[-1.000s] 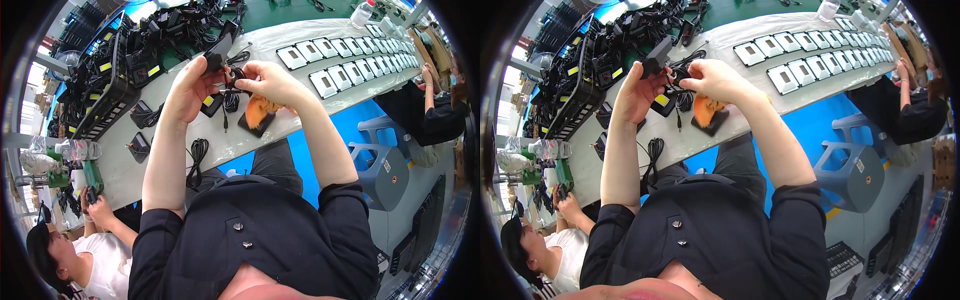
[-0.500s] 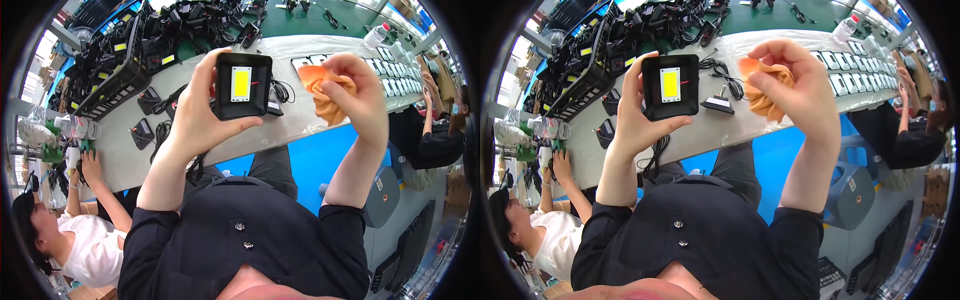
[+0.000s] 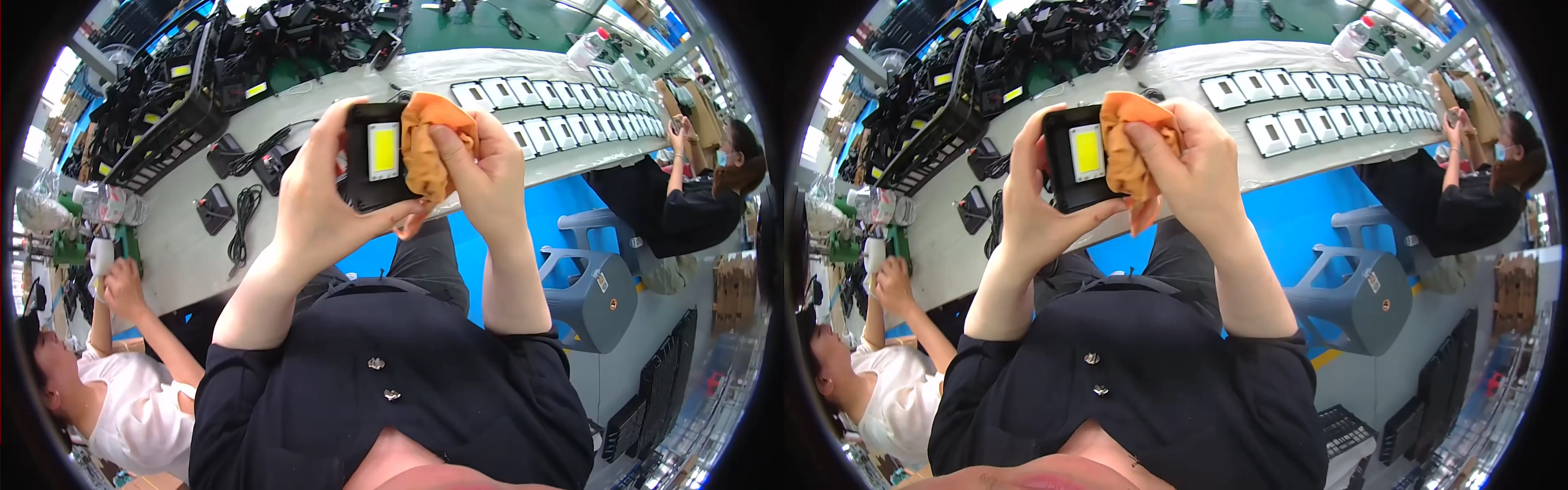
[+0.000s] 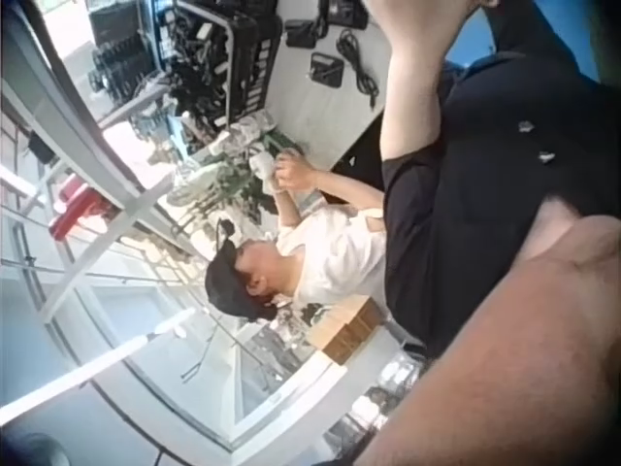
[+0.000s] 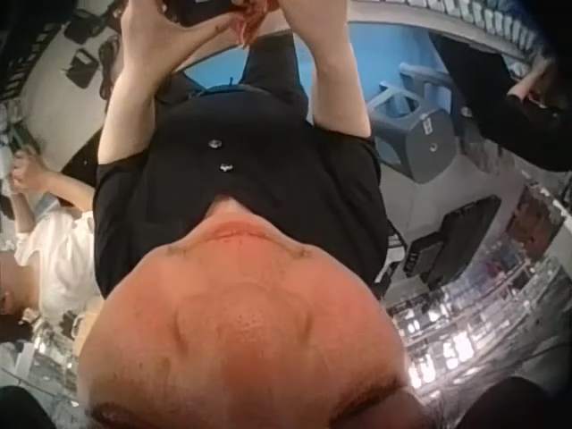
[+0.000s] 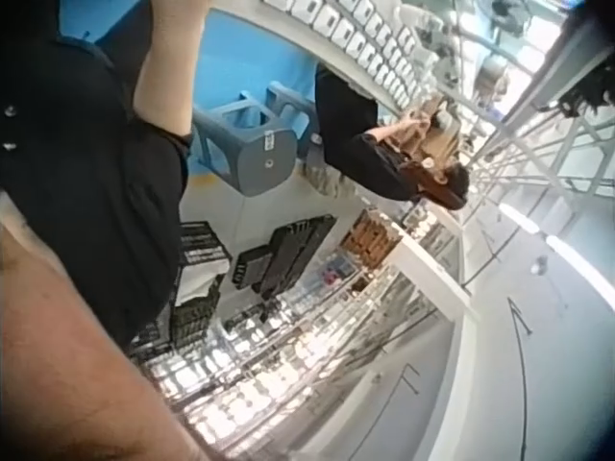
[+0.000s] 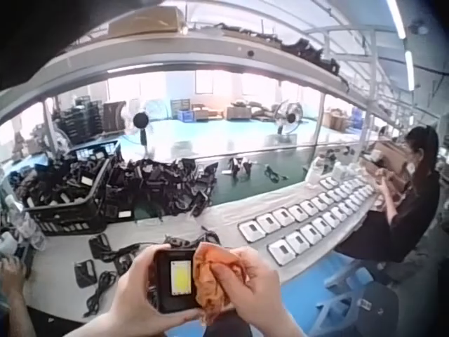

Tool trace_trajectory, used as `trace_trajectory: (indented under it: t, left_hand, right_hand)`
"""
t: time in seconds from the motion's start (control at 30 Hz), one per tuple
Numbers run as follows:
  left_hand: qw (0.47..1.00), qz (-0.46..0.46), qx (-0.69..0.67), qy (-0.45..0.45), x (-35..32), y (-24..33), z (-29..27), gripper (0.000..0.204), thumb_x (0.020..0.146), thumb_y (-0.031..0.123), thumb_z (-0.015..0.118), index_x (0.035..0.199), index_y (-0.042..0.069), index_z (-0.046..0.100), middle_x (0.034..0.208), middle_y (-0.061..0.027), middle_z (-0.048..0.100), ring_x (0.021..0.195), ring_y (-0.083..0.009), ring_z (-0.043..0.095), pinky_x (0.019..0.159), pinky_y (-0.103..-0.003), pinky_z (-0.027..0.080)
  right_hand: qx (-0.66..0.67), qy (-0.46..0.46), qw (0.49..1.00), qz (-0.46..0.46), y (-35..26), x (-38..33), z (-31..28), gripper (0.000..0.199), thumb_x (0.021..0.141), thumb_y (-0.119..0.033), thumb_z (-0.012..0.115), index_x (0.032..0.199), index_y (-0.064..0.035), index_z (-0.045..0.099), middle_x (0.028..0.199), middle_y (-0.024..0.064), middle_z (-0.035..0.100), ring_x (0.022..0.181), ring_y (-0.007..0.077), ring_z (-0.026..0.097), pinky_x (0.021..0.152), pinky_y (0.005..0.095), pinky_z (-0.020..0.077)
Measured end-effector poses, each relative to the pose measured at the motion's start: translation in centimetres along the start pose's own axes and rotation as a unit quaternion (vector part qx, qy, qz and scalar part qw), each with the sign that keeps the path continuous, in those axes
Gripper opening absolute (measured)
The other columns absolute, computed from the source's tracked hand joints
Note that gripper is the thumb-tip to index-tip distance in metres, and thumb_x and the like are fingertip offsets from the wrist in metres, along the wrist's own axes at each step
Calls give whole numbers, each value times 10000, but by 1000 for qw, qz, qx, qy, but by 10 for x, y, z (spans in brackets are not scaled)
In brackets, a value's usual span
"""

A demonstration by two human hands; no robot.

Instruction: Clean LED panels with a cloth and assemble them into plastic housings as part of a manufacturing line.

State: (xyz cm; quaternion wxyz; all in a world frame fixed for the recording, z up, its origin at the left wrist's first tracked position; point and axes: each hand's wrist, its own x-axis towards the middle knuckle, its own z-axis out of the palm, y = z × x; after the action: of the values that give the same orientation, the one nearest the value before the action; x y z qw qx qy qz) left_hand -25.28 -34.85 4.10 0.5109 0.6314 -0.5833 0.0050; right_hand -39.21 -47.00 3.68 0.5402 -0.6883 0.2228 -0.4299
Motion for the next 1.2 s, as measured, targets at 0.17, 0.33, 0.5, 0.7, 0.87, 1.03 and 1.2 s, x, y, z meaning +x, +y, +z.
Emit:
trace_trajectory:
  t: [0.17,0.33,0.5,0.7,0.87,1.03,1.2]
  left_hand:
    - [999,-30,-33,26,-3,-4,-7,974,564,238,919,1350,33,382,1124,-107,585,948,-197,612,753,-312,510]
    - [1000,-28,-3,4,-2,-3,-3,972,555,247,917,1350,52,392,1078,-101,608,918,-219,618,737,-312,510]
    - [998,32,56,25,2,1,3,878,565,232,892,1292,43,437,1008,-103,627,875,-261,647,758,-358,521]
    - [996,56,55,33,-1,-7,1,860,588,223,879,1292,35,422,1057,-107,632,903,-276,657,785,-360,530]
    - [999,33,0,1,-5,-3,1,910,565,253,909,1298,39,414,1068,-92,609,894,-229,651,756,-331,539]
    - [997,75,31,14,-4,-14,2,857,573,232,899,1273,45,442,1048,-97,615,843,-251,659,749,-340,544]
    - [998,59,19,-7,-1,-6,5,923,550,293,921,1292,53,428,1101,-88,605,882,-251,654,752,-337,540]
  right_hand:
    - [79,59,995,-4,17,8,-24,199,916,-169,651,917,30,646,990,68,619,812,102,593,715,218,473]
    - [12,83,994,-76,-1,3,-9,160,936,-140,627,933,8,566,858,94,649,712,129,643,661,261,534]
    - [-203,56,909,-358,-7,0,25,206,788,13,697,992,20,669,940,130,643,823,227,641,711,304,513]
    - [-191,-130,932,-279,-14,-20,17,285,741,35,651,1014,-28,703,922,99,644,802,244,634,705,330,518]
    - [-166,-22,917,-363,-22,0,16,302,698,35,670,992,-20,705,908,79,658,778,232,639,663,311,519]
    - [-171,-174,909,-338,-19,-14,13,242,688,17,660,920,-49,688,869,65,650,762,242,639,660,324,519]
    - [-209,-102,916,-327,-26,-4,6,251,720,121,632,910,-29,699,884,109,664,663,154,627,570,262,523]
